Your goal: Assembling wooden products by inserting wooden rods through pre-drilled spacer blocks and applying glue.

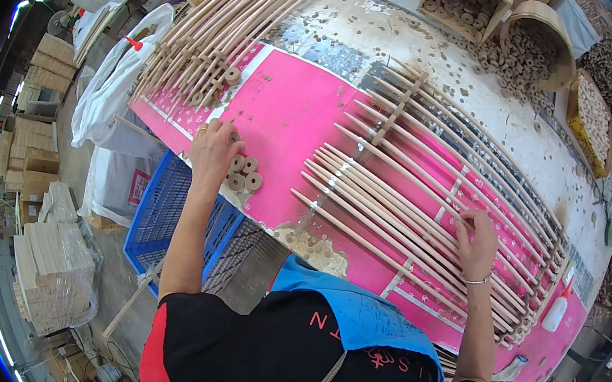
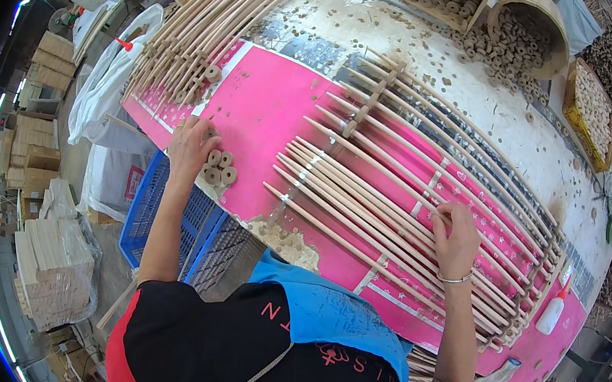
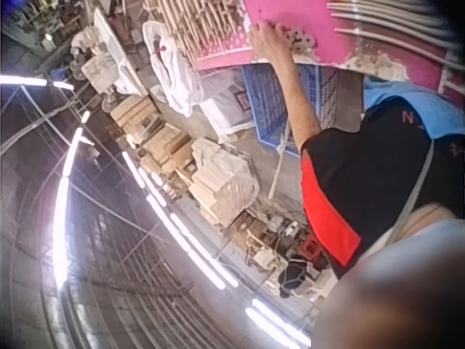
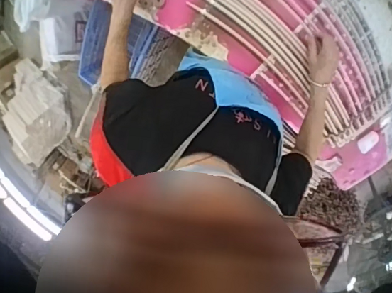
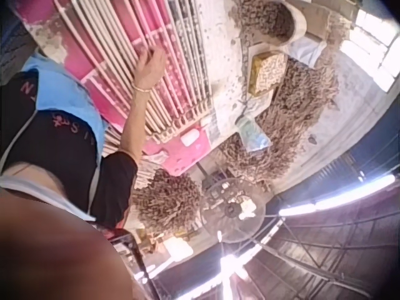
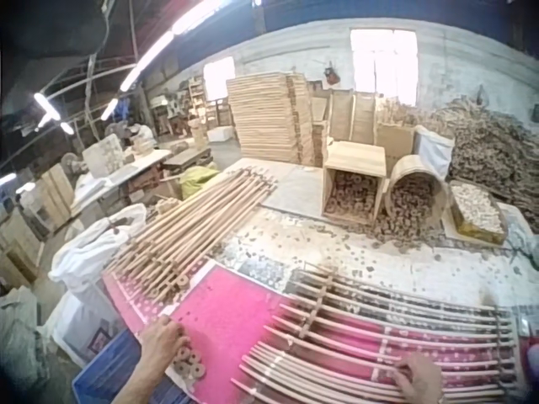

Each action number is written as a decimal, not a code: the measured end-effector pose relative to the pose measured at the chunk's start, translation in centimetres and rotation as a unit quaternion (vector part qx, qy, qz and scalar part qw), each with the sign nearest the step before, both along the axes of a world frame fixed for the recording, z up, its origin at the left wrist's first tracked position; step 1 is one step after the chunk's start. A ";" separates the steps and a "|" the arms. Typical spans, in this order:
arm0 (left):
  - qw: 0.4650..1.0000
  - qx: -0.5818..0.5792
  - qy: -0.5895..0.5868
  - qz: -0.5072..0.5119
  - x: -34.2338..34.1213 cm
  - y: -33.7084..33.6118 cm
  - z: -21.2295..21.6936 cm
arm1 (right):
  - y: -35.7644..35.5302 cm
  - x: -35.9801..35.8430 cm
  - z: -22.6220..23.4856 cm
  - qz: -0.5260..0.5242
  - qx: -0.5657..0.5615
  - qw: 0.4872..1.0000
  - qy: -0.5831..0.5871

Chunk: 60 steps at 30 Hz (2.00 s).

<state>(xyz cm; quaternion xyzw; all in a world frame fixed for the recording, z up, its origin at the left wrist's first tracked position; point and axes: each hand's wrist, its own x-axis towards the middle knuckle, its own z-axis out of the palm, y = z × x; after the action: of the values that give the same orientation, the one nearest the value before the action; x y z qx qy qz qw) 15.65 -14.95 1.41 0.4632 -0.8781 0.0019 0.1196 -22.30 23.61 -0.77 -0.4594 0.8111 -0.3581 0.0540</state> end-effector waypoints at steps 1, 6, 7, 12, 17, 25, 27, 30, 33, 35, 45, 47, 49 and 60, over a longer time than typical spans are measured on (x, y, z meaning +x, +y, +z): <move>1.000 0.007 0.008 0.010 -0.6 0.0 0.1 | 0.1 0.1 0.0 -0.002 -0.014 1.000 -0.020; 0.802 0.427 0.416 -0.013 -6.0 1.2 -0.2 | 0.5 0.9 0.1 -0.009 -0.051 0.997 -0.050; 0.747 0.484 0.454 -0.037 -7.3 1.7 -0.4 | 0.6 1.0 0.2 -0.010 -0.061 0.997 -0.051; 0.644 0.579 0.499 -0.030 -11.2 3.5 -1.4 | 0.9 1.3 0.3 -0.020 -0.052 0.997 -0.054; 0.630 0.608 0.482 -0.038 -12.2 3.9 -1.6 | 0.7 1.5 0.4 -0.007 -0.048 0.998 -0.042; 0.678 0.569 0.460 -0.075 -14.3 6.1 -1.1 | -0.1 1.9 0.8 -0.009 -0.060 0.998 -0.024; 0.690 0.556 0.456 -0.080 -14.5 6.4 -0.8 | -0.2 1.9 0.9 -0.014 -0.055 0.998 -0.009; 0.702 0.544 0.452 -0.081 -14.8 7.0 -0.3 | -0.2 1.7 1.1 -0.005 -0.037 0.999 0.030; 0.699 0.537 0.465 -0.083 -15.1 7.6 0.0 | 0.0 1.6 1.3 -0.006 -0.026 0.998 0.056; 0.694 0.535 0.474 -0.089 -15.2 7.9 0.1 | -0.1 1.9 1.3 -0.040 -0.030 0.999 0.003; 0.728 0.530 0.421 -0.109 -15.2 8.0 -1.1 | 0.4 1.6 0.7 -0.028 0.009 1.000 0.001; 0.720 0.543 0.421 -0.098 -15.2 8.2 -1.0 | 0.4 1.4 0.4 -0.031 0.013 0.999 -0.003; 0.788 0.473 0.381 -0.103 -14.8 8.0 -0.3 | 0.5 1.2 0.2 -0.028 0.016 0.999 0.002; 0.935 0.086 0.140 -0.314 -15.3 7.1 -0.8 | 0.5 0.8 -0.3 -0.014 0.037 0.999 -0.011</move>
<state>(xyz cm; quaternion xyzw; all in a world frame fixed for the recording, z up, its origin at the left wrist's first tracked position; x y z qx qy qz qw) 0.34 -7.90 0.58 0.1684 -0.9501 -0.1756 0.1954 -21.49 24.09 -1.03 -0.4419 0.8293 -0.3336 0.0751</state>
